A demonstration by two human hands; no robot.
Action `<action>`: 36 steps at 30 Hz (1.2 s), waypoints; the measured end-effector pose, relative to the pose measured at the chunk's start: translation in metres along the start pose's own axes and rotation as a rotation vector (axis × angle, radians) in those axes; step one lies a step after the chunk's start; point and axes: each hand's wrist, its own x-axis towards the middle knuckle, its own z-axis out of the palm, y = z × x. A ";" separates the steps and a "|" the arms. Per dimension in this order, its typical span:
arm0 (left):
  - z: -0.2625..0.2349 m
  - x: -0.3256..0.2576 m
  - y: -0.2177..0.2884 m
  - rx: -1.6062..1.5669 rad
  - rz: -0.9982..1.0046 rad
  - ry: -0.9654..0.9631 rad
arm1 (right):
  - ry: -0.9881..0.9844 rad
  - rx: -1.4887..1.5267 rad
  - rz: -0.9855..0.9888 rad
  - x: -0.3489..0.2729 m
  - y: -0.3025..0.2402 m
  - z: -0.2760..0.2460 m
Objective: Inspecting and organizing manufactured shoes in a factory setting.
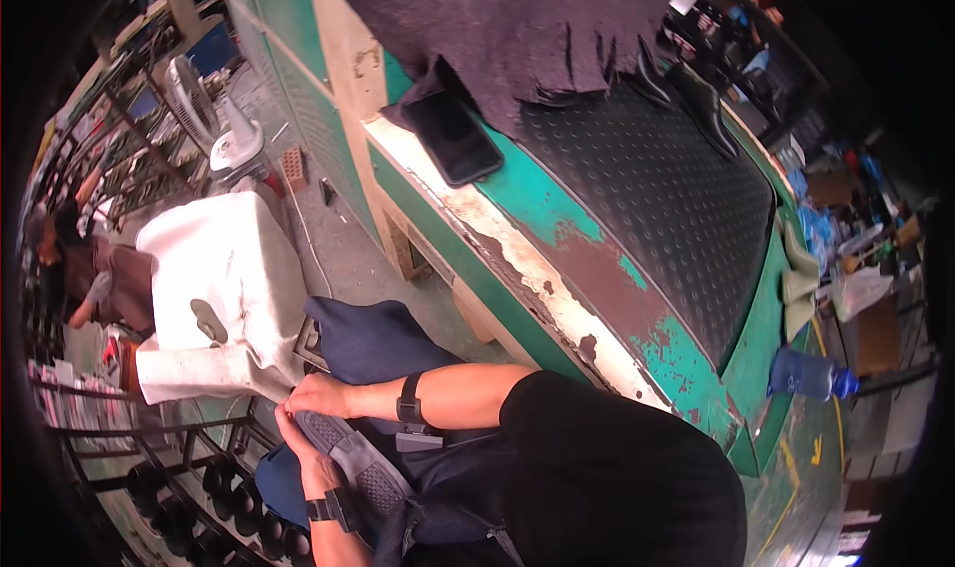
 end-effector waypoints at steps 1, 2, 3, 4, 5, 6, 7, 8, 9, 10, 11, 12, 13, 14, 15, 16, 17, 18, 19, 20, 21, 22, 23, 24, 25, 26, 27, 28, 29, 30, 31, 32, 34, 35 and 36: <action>-0.002 0.001 0.000 0.019 -0.008 -0.018 | 0.033 -0.060 0.029 -0.003 -0.005 0.001; -0.005 0.002 0.000 0.009 0.025 -0.021 | 0.050 -0.055 0.020 -0.004 -0.010 0.000; -0.002 -0.002 0.000 -0.007 0.055 -0.018 | 0.035 -0.078 -0.009 -0.008 -0.012 0.001; 0.000 -0.006 0.002 -0.016 0.069 -0.098 | 0.016 -0.103 -0.037 -0.011 -0.013 0.001; 0.001 -0.012 0.002 -0.015 0.063 -0.100 | 0.022 -0.102 -0.033 -0.014 -0.014 0.003; 0.029 -0.029 0.008 -0.056 0.064 -0.068 | 0.005 -0.162 -0.160 -0.016 -0.017 0.001; 0.042 -0.041 0.013 -0.099 0.076 -0.025 | -0.028 -0.218 -0.286 -0.017 -0.023 0.005; 0.019 -0.033 0.018 -0.053 0.070 -0.275 | -0.029 -0.206 -0.342 -0.018 -0.030 0.010; 0.005 -0.028 0.019 -0.051 0.085 -0.266 | -0.044 -0.200 -0.349 -0.015 -0.030 0.013; -0.002 -0.020 0.018 0.036 0.101 -0.138 | -0.068 0.011 -0.242 -0.009 -0.027 0.011; -0.010 -0.015 0.019 0.124 0.119 -0.009 | -0.095 0.222 -0.135 -0.004 -0.025 0.011; 0.011 -0.028 0.016 0.146 -0.013 0.060 | -0.012 0.099 -0.046 -0.001 -0.025 0.001; 0.016 -0.037 0.015 0.150 0.005 0.056 | -0.020 0.098 -0.063 0.007 -0.028 -0.005; 0.012 -0.049 0.014 0.149 -0.002 0.012 | -0.016 0.132 -0.023 0.014 -0.029 -0.010; 0.005 -0.065 0.015 0.151 -0.013 -0.027 | -0.012 0.171 0.022 0.018 -0.028 -0.011; 0.004 -0.086 0.018 0.150 -0.176 0.009 | -0.026 0.220 0.084 0.023 -0.027 -0.018; 0.007 -0.107 0.023 0.145 -0.329 0.055 | 0.021 0.243 0.076 0.026 -0.026 -0.020; 0.015 -0.125 0.024 0.073 -0.299 0.003 | 0.047 0.299 0.174 0.033 -0.021 -0.019; 0.021 -0.145 0.023 -0.002 -0.268 -0.043 | 0.064 0.354 0.279 0.037 -0.013 -0.016; 0.037 -0.160 0.029 -0.173 -0.312 -0.014 | 0.139 0.346 0.243 0.040 -0.003 -0.012; 0.047 -0.168 0.032 -0.244 -0.293 -0.044 | 0.216 0.338 0.214 0.045 0.006 -0.012; 0.034 -0.166 0.031 -0.268 -0.297 -0.076 | 0.213 0.389 0.235 0.047 0.009 -0.009; 0.014 -0.159 0.030 -0.290 -0.292 -0.107 | 0.201 0.440 0.258 0.047 0.010 -0.006; 0.008 -0.156 0.028 -0.294 -0.312 -0.044 | 0.201 0.453 0.277 0.046 0.007 -0.005; 0.010 -0.156 0.024 -0.303 -0.334 0.015 | 0.204 0.463 0.298 0.041 0.004 -0.006; 0.023 -0.162 0.023 -0.302 -0.353 0.031 | 0.194 0.471 0.311 0.036 0.003 -0.006; 0.037 -0.167 0.024 -0.303 -0.374 0.040 | 0.188 0.476 0.321 0.033 0.002 -0.007; 0.039 -0.170 0.022 -0.332 -0.391 0.064 | 0.179 0.491 0.344 0.029 0.000 -0.006; 0.040 -0.174 0.020 -0.365 -0.415 0.083 | 0.177 0.501 0.368 0.025 -0.002 -0.005; 0.032 -0.173 0.016 -0.391 -0.417 0.061 | 0.166 0.497 0.367 0.024 -0.007 -0.003; 0.029 -0.174 0.013 -0.401 -0.391 0.048 | 0.161 0.488 0.374 0.021 -0.011 -0.001; 0.025 -0.175 0.014 -0.442 -0.383 0.034 | 0.162 0.471 0.381 0.021 -0.015 0.002; 0.033 -0.177 0.018 -0.502 -0.390 0.028 | 0.145 0.461 0.391 0.019 -0.020 -0.003; 0.039 -0.176 0.023 -0.480 -0.355 -0.010 | 0.141 0.466 0.391 0.020 -0.023 -0.003; 0.038 -0.178 0.027 -0.451 -0.321 -0.051 | 0.133 0.467 0.396 0.023 -0.024 -0.002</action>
